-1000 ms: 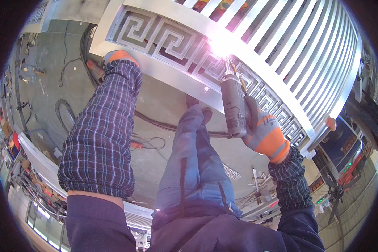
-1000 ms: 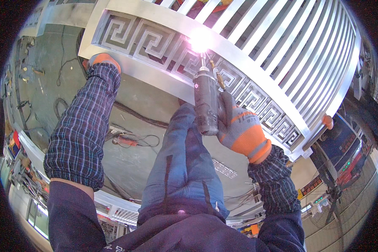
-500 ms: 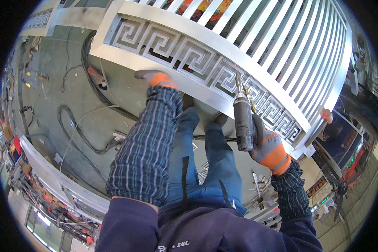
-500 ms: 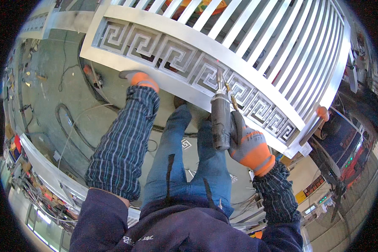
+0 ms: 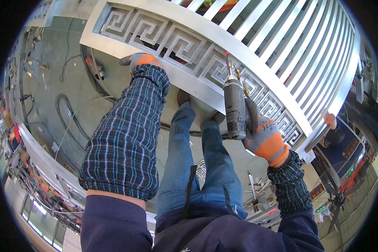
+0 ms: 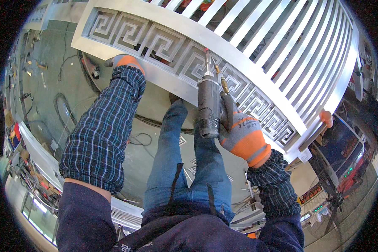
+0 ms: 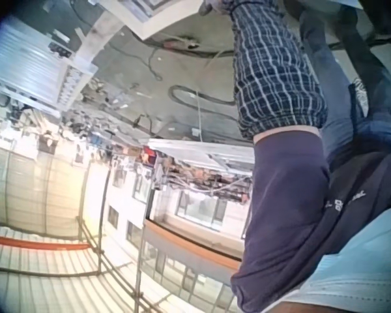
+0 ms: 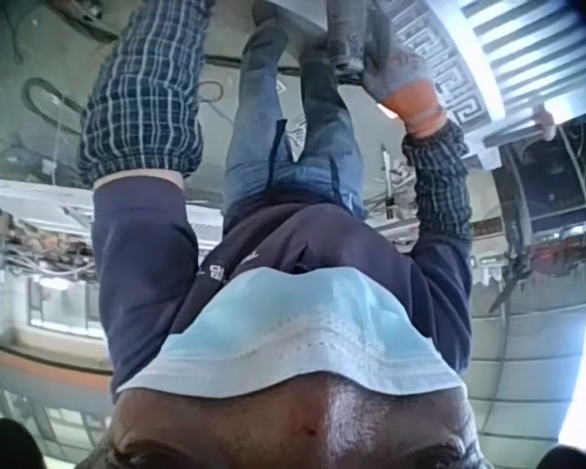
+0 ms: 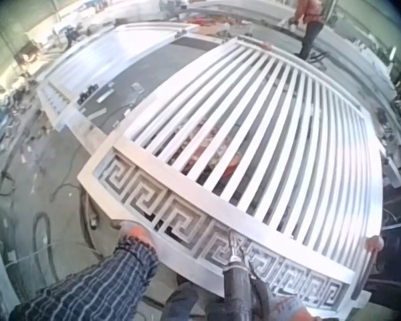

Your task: The person welds decorative metal panels using a handheld welding torch. They position the torch along seams and edges, creating bright sparks as they join components. The person adjusts the panel orientation and continues welding different sections.

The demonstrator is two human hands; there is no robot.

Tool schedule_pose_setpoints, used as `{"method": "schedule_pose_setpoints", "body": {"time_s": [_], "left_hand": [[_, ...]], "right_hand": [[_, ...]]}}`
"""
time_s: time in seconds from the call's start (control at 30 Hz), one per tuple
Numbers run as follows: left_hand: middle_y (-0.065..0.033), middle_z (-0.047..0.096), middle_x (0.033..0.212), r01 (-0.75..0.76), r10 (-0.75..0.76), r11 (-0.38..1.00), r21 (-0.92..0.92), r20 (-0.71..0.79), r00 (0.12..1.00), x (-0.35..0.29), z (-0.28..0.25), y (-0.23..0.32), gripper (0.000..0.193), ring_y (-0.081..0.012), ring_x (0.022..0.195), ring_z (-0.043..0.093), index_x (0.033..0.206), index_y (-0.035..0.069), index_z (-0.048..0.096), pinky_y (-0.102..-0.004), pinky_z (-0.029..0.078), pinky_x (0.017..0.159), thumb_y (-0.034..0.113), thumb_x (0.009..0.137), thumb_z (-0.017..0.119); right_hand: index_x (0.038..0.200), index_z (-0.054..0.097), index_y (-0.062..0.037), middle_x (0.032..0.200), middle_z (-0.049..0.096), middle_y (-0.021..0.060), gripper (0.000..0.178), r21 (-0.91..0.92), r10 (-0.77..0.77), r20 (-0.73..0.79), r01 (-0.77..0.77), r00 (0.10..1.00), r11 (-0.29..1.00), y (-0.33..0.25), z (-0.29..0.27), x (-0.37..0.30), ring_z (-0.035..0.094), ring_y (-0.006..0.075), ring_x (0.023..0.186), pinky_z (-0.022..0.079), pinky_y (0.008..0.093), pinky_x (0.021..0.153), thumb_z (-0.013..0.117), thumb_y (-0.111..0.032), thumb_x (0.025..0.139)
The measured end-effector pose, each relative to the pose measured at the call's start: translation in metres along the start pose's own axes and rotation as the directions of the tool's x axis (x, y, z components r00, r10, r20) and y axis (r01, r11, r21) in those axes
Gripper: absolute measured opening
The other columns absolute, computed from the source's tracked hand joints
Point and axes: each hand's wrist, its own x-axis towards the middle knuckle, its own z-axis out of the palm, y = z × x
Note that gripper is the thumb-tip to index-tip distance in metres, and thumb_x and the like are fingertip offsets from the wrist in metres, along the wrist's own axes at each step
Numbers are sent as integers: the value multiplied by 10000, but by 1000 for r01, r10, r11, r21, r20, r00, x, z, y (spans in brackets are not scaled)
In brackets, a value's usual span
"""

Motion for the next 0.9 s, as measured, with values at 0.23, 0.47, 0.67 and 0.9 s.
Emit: {"method": "schedule_pose_setpoints", "body": {"time_s": [0.23, 0.47, 0.67, 0.9], "left_hand": [[-87, 660, 1398, 29, -29, 999, -41, -3, 1000, 14, 8, 4, 431, -267, 1242, 651, 1434, 153, 620, -700, 440, 1038, 306, 1035, 569], [-214, 698, 1269, 67, -107, 947, -313, -113, 988, 18, 13, -1, 372, -340, 1183, 685, 1165, 54, 757, -418, 570, 973, 224, 834, 770], [-233, 708, 1225, 78, -115, 950, -302, -108, 987, 7, 9, -3, 332, -344, 1169, 690, 1123, 29, 762, -408, 568, 970, 196, 836, 758], [-236, 708, 1229, 104, -141, 943, -316, -96, 985, 18, 13, -1, 338, -364, 1183, 681, 1138, 27, 758, -415, 559, 987, 194, 844, 754]], "right_hand": [[1104, 605, 26, 744, 633, 176, 468, -10, -43, 69, 44, 997, 999, 11, -7, 6, 639, 334, 644, 544, 424, 615, 722, -330, 823], [1169, 571, 52, 766, 635, 186, 565, -49, 19, 171, -11, 985, 999, 14, -12, 9, 640, 338, 650, 546, 424, 621, 716, -374, 827], [1310, 498, 53, 846, 657, 207, 667, -39, -73, 84, 77, 994, 996, 11, -9, 11, 670, 363, 730, 543, 454, 646, 710, -380, 850], [1355, 457, 34, 889, 670, 215, 664, -39, -110, 55, 112, 992, 993, 14, -10, 8, 677, 375, 759, 548, 466, 672, 704, -327, 857]]}}
